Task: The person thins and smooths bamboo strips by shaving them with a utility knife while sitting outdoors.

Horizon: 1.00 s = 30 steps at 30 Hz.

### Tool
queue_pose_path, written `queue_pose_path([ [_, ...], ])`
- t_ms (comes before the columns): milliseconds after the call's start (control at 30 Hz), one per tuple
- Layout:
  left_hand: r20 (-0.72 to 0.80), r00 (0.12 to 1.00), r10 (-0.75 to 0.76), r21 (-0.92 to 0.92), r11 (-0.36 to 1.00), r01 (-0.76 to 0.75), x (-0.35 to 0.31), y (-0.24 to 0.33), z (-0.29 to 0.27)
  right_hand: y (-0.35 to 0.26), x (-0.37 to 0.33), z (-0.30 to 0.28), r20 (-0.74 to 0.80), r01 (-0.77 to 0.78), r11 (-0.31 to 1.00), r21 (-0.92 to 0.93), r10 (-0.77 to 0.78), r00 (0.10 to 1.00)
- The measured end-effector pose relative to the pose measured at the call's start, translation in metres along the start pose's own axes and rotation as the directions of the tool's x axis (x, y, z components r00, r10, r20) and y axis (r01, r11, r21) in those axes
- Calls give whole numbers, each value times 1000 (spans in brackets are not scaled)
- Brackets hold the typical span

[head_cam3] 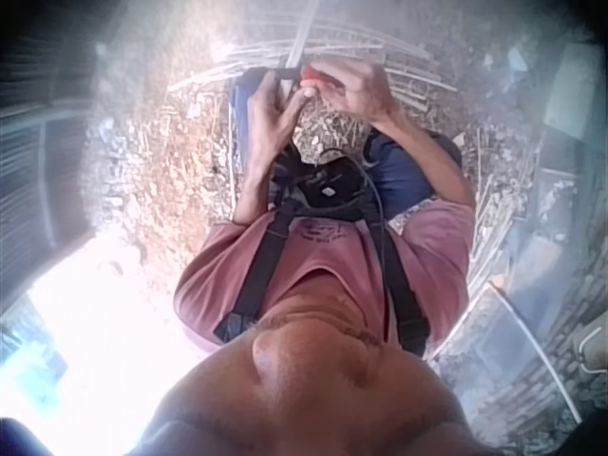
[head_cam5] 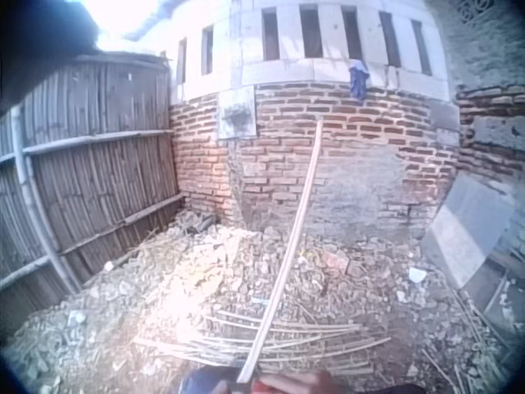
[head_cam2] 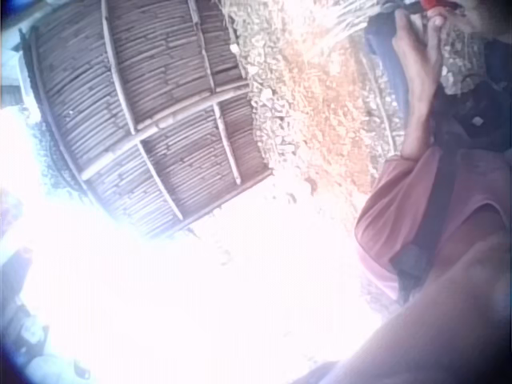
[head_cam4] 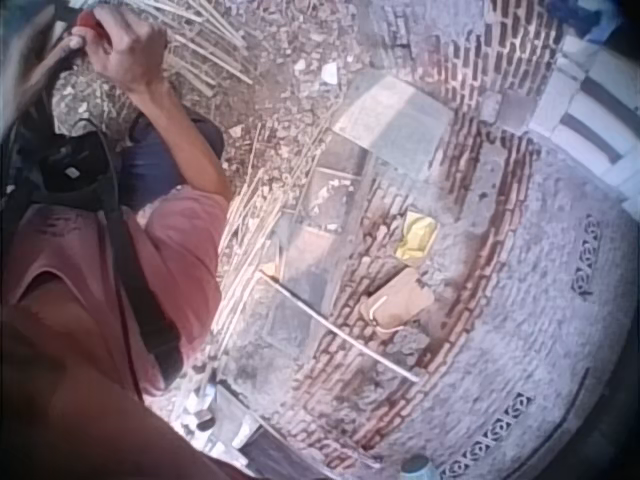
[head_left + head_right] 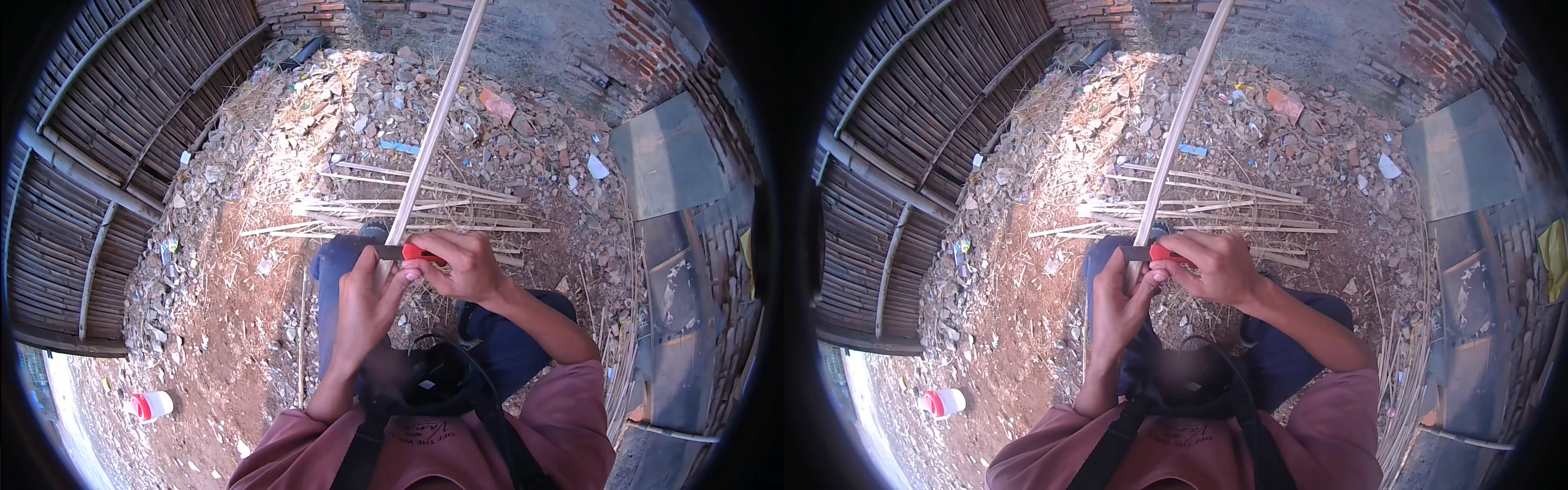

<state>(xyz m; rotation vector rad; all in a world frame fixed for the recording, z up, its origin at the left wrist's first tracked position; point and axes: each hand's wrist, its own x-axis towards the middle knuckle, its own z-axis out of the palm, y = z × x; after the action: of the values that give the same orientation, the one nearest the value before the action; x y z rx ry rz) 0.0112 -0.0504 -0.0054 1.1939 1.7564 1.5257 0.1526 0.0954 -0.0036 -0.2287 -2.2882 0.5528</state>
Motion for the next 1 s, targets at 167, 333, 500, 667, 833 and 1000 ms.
queue_pose_path([
  [167, -37, 999, 1, 31, 1000, 0, 0, 8, 3, -5, 1, -3, -20, 2, 1000, -26, -3, 1000],
  [333, -68, 998, 14, 34, 999, -12, 1, 15, 5, -6, 2, -4, -36, 3, 999, -40, -4, 999],
  [500, -56, 998, -9, 99, 995, 14, -1, 25, 4, -9, -1, -5, -32, 3, 993, -118, -7, 999],
  [667, -52, 999, 1, 140, 990, 6, 0, 23, 4, -12, 0, -4, -58, -5, 993, -119, -2, 998],
  [833, -65, 998, -3, 141, 990, 13, 2, 26, 6, -14, 4, -5, -89, -1, 991, -133, -11, 996],
  [1000, -60, 998, -2, 224, 974, 16, 5, 21, 7, -8, -1, -6, -76, -47, 982, -184, 33, 997],
])
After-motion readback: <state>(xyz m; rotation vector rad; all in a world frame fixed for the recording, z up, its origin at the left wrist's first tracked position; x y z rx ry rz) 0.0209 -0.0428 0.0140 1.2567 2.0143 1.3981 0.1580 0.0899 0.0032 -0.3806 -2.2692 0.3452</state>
